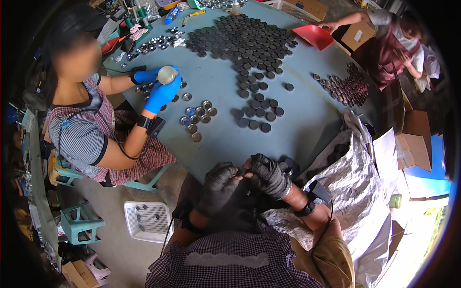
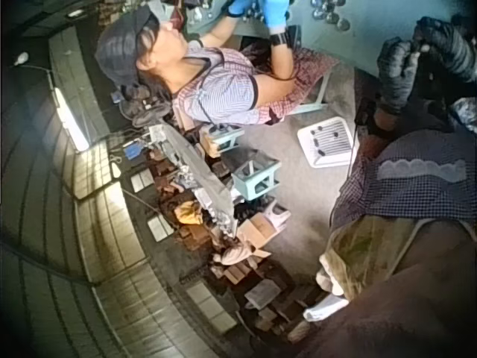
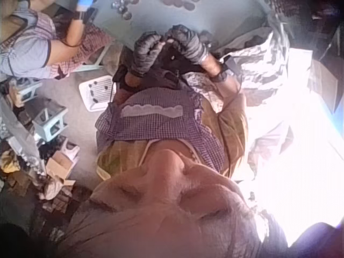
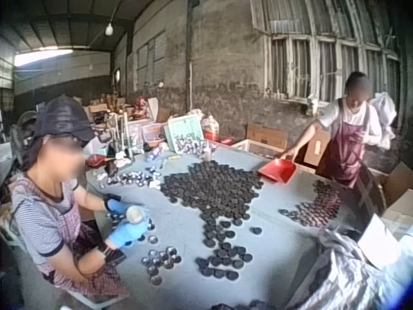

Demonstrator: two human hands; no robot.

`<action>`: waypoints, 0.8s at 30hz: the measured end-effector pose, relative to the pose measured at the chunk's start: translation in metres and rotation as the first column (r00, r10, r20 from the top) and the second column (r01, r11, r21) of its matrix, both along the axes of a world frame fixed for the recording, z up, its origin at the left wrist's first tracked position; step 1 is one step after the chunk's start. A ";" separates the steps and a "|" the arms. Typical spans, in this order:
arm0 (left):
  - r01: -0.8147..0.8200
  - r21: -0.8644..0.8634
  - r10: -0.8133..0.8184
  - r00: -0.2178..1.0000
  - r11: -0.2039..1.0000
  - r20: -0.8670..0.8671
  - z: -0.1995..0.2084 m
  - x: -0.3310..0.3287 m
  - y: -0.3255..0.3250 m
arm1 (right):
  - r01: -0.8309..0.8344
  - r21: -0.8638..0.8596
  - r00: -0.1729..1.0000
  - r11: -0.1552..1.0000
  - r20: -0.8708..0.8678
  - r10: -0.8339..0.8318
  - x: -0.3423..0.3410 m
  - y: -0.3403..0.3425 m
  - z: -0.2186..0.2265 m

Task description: Manually assemble small rubber or plastic disks into metal caps on a table.

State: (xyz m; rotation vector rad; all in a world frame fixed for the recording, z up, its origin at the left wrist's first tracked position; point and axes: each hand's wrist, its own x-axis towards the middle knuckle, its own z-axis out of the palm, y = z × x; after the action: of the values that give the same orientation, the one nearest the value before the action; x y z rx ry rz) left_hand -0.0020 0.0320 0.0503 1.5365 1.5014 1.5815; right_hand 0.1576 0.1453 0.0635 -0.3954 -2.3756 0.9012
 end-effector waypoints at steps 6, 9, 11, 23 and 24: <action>0.002 -0.048 -0.001 1.000 0.999 0.021 0.006 0.005 0.001 | -0.066 -0.049 0.998 0.997 -0.002 0.066 -0.001 0.000 -0.004; -0.057 -0.016 0.056 0.998 0.998 -0.021 0.003 0.008 0.001 | 0.005 -0.045 0.999 0.999 -0.032 -0.006 -0.001 -0.003 -0.006; -0.029 -0.122 0.034 0.999 0.992 0.041 0.002 0.008 0.002 | 0.015 -0.123 1.000 0.992 -0.014 -0.017 -0.001 -0.002 -0.010; 0.137 -0.044 -0.091 0.834 0.990 0.544 -0.004 0.022 0.005 | -0.116 -0.965 0.989 0.237 -0.135 -0.065 0.001 -0.001 -0.020; 0.136 -0.044 -0.091 0.834 0.990 0.544 -0.004 0.020 0.004 | -0.117 -0.964 0.989 0.237 -0.136 -0.065 0.001 -0.001 -0.021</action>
State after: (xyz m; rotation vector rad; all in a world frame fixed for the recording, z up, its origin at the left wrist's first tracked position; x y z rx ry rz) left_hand 0.0185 0.0361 0.0464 0.9864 1.1138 1.6748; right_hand 0.1584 0.1442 0.0423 -0.7024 -1.3167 2.3237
